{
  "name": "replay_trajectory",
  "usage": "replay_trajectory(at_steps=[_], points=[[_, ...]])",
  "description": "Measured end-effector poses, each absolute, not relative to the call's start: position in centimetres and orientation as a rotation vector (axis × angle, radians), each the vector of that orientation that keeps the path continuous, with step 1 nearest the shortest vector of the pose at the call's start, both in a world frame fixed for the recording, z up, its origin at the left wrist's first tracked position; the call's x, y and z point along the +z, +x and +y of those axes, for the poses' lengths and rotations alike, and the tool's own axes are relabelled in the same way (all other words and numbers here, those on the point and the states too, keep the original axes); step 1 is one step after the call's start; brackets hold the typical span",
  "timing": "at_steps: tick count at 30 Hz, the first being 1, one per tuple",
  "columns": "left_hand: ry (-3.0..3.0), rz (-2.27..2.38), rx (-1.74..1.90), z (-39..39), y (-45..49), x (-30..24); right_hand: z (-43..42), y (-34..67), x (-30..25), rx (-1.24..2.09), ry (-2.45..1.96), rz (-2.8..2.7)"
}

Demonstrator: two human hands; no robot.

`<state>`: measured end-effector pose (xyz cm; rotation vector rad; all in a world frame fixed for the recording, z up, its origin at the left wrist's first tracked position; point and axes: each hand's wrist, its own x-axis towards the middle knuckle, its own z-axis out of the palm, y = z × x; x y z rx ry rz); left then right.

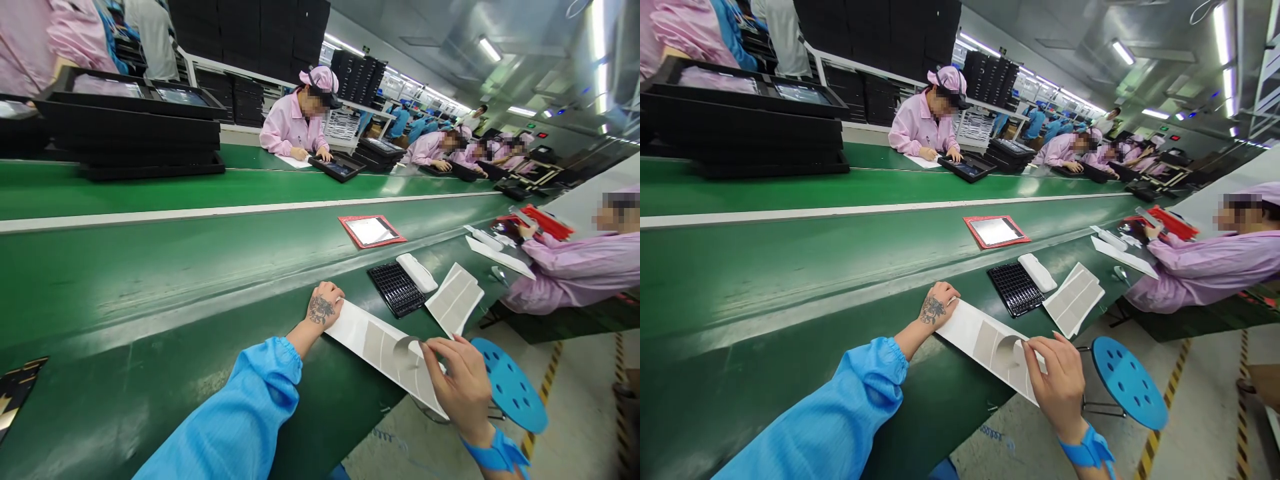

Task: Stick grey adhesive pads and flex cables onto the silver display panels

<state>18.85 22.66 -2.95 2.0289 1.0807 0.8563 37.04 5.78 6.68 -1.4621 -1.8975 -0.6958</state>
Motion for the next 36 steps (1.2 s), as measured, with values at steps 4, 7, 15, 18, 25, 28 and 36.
replay_trajectory(at_steps=[4,7,15,18,25,28,36], points=[[1.885,1.025,1.012,22.5,18.3,-2.0,6.6,36.1,6.9,-0.394,-1.665,-1.841],[1.741,1.042,1.129,21.6,17.3,-1.4,7.9,33.8,7.2,-0.05,-1.737,-1.761],[1.271,1.274,1.296,15.9,7.7,-2.0,11.9,23.6,6.1,0.655,-1.535,-1.59],[1.112,1.399,1.33,13.1,2.1,-1.6,13.1,20.3,5.0,0.858,-1.408,-1.618],[0.845,1.327,1.197,7.7,-2.6,-0.6,13.7,16.9,2.0,1.049,-1.255,-1.715],[0.84,1.313,1.159,7.6,-2.1,-0.8,13.3,16.7,1.4,1.015,-1.241,-1.753],[0.794,1.343,1.102,8.0,-2.4,-1.2,13.1,16.8,1.3,0.943,-1.146,-1.814]])
